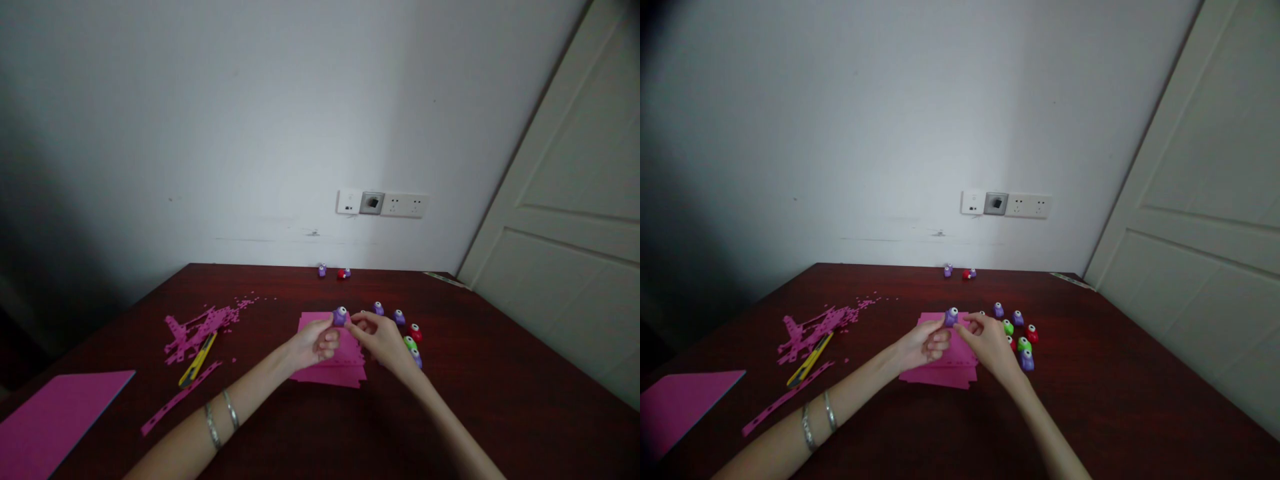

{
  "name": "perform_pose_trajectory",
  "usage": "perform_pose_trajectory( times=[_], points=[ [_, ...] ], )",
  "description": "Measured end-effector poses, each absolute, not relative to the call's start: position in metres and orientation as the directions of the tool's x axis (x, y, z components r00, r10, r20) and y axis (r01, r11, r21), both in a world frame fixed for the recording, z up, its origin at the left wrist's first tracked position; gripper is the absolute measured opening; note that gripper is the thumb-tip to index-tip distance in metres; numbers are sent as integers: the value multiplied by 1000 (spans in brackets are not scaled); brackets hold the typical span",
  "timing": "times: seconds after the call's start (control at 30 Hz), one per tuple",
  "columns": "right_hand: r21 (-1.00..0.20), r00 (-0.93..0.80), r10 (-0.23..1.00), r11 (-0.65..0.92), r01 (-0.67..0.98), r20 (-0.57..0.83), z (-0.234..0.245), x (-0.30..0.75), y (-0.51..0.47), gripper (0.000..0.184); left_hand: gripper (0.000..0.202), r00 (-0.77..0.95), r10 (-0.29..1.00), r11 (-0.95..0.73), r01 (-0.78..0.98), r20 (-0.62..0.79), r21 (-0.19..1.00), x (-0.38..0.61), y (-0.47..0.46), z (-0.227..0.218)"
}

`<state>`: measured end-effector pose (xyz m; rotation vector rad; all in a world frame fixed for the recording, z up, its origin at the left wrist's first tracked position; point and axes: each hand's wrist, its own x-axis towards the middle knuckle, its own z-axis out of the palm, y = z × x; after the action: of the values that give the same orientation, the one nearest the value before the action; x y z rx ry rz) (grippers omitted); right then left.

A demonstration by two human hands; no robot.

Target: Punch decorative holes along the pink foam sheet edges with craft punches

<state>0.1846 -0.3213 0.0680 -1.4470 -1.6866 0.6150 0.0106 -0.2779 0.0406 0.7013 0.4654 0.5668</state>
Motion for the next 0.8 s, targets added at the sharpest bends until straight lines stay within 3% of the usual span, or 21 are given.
perform_pose_trajectory(
  times=[0.17, 0.43, 0.5, 0.57, 0.6, 0.67, 0.73, 0.8],
  points=[
    [-663, 37, 928, 236, 710, 370, 66, 165, -322, 26, 27, 728, 658, 576, -321, -193, 751, 10, -283, 42],
    [-671, 63, 934, 205, 713, 352, 65, 163, -318, 19, 35, 646, 733, 424, -186, -215, 886, 17, -286, 40],
    [-692, 71, 937, 200, 694, 341, 63, 166, -320, 17, 41, 609, 769, 295, -69, -194, 953, 16, -285, 41],
    [-716, 65, 943, 200, 669, 325, 61, 169, -325, 16, 45, 569, 820, 11, 80, -55, 997, 10, -283, 43],
    [-732, 54, 948, 204, 649, 312, 60, 171, -330, 17, 44, 563, 825, -170, 165, 49, 972, 4, -281, 44],
    [-778, 0, 962, 222, 588, 274, 57, 173, -344, 16, 41, 609, 759, -499, 313, 232, 808, -9, -279, 46],
    [-820, -77, 966, 249, 515, 246, 53, 172, -361, 15, 39, 703, 660, -668, 387, 265, 636, -25, -277, 46],
    [-816, -145, 962, 274, 510, 233, 48, 168, -379, 9, 45, 763, 606, -731, 422, 225, 536, -38, -277, 42]
  ],
)
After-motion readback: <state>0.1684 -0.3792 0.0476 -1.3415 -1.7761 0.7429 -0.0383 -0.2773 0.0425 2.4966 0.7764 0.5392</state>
